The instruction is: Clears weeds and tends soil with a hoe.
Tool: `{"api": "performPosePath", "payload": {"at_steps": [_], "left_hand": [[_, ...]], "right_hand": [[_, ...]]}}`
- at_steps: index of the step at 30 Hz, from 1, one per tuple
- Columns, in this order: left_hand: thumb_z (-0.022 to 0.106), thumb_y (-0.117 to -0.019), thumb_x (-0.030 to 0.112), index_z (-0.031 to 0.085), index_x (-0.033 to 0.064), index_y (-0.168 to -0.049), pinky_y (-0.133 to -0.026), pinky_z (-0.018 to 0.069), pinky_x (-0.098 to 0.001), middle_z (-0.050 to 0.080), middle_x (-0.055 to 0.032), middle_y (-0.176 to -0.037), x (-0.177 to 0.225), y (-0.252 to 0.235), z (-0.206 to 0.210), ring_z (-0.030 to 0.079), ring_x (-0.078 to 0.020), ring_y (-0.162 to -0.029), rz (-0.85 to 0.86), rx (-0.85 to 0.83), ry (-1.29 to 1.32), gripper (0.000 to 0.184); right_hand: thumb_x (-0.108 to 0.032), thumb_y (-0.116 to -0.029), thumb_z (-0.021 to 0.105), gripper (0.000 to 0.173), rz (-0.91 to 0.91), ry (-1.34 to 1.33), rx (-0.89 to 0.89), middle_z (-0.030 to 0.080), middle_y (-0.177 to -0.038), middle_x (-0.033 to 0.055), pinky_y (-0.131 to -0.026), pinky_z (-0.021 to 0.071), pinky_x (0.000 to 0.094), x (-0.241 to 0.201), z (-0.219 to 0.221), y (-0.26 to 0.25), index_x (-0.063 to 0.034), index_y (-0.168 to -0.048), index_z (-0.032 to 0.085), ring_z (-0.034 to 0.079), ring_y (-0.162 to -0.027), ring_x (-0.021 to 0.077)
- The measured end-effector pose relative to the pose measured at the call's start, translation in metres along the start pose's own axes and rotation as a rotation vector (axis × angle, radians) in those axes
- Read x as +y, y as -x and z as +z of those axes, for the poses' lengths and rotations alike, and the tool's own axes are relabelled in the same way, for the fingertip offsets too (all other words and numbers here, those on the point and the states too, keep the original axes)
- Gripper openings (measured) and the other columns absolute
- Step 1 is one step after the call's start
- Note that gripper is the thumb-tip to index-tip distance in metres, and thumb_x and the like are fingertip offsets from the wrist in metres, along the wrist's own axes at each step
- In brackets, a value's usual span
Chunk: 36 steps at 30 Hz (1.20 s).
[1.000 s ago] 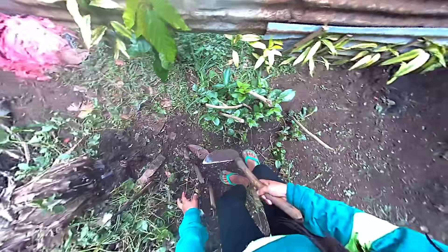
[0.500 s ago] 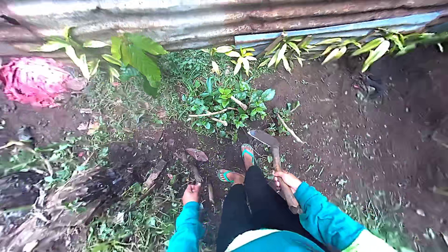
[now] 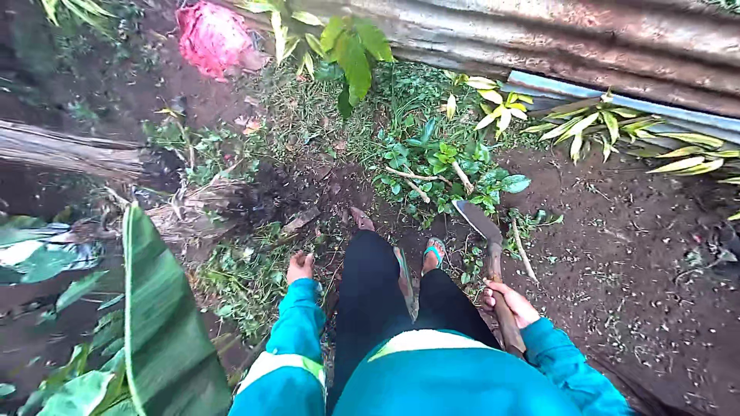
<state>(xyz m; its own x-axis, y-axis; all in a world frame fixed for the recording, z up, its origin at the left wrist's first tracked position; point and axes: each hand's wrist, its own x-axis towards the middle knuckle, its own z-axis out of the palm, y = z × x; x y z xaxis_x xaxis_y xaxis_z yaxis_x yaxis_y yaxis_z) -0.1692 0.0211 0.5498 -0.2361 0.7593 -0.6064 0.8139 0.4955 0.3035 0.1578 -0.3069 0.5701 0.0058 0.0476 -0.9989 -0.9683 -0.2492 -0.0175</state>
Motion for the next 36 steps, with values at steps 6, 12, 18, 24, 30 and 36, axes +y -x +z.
{"api": "performPosePath", "payload": {"at_steps": [6, 12, 18, 24, 30, 36], "left_hand": [[0.065, -0.1032, 0.021, 0.055, 0.0006, -0.144, -0.11, 0.0448, -0.0535, 0.052, -0.0268, -0.148, 0.06, -0.077, -0.053, 0.054, -0.0396, -0.135, 0.111, 0.059, -0.118, 0.046], [0.071, -0.0971, 0.017, 0.061, -0.0117, -0.128, -0.113, 0.0392, -0.056, 0.06, -0.0351, -0.132, 0.13, -0.179, -0.119, 0.055, -0.0466, -0.13, 0.263, 0.114, -0.503, 0.043], [0.068, -0.1011, 0.02, 0.068, -0.0053, -0.125, -0.105, 0.0478, -0.0595, 0.07, -0.028, -0.121, 0.298, -0.311, -0.101, 0.067, -0.0435, -0.115, 0.487, -0.376, -0.974, 0.035], [0.062, -0.1033, 0.012, 0.053, -0.0046, -0.143, -0.105, 0.0497, -0.0533, 0.063, -0.027, -0.136, 0.439, -0.341, -0.072, 0.065, -0.04, -0.12, 0.737, -0.643, -1.222, 0.044], [0.064, -0.1017, 0.01, 0.059, -0.0066, -0.137, -0.107, 0.0475, -0.0541, 0.061, -0.0291, -0.138, 0.498, -0.334, -0.069, 0.063, -0.0418, -0.123, 1.003, -0.684, -1.433, 0.039], [0.054, -0.1084, 0.021, 0.066, -0.0089, -0.117, -0.082, 0.0536, -0.0544, 0.069, -0.025, -0.093, 0.51, -0.287, -0.03, 0.067, -0.0342, -0.081, 1.35, -0.632, -1.423, 0.034]], "right_hand": [[-0.017, -0.1093, 0.033, 0.032, -0.059, -0.227, 0.093, 0.052, -0.054, -0.0021, -0.04, 0.0463, 0.0194, -0.02, 0.039, -0.007, -0.0118, -0.081, 0.048, 0.051, -0.041, 0.0063], [-0.019, -0.1092, 0.032, 0.032, -0.157, -0.583, 0.232, 0.048, -0.051, -0.0066, -0.041, 0.0448, 0.0176, -0.037, 0.092, -0.043, -0.0167, -0.08, 0.045, 0.049, -0.041, 0.0028], [-0.015, -0.1077, 0.04, 0.017, -0.338, -1.057, 0.649, 0.05, -0.058, -0.0056, -0.045, 0.048, 0.0191, -0.033, 0.236, -0.028, -0.0145, -0.092, 0.047, 0.049, -0.044, 0.0035], [-0.004, -0.1035, 0.048, 0.03, -0.497, -1.263, 0.964, 0.052, -0.075, -0.0047, -0.053, 0.0544, 0.0212, 0.03, 0.352, -0.008, -0.0123, -0.13, 0.037, 0.056, -0.053, 0.0046], [0.003, -0.1001, 0.046, 0.03, -0.402, -1.381, 0.932, 0.051, -0.069, -0.0033, -0.053, 0.0558, 0.0237, 0.115, 0.431, 0.023, -0.0068, -0.127, 0.038, 0.056, -0.05, 0.0074], [-0.006, -0.106, 0.052, 0.036, -0.061, -1.322, 0.692, 0.052, -0.082, 0.0051, -0.056, 0.0521, 0.0237, 0.168, 0.474, -0.02, 0.0037, -0.139, 0.042, 0.055, -0.057, 0.009]]}}
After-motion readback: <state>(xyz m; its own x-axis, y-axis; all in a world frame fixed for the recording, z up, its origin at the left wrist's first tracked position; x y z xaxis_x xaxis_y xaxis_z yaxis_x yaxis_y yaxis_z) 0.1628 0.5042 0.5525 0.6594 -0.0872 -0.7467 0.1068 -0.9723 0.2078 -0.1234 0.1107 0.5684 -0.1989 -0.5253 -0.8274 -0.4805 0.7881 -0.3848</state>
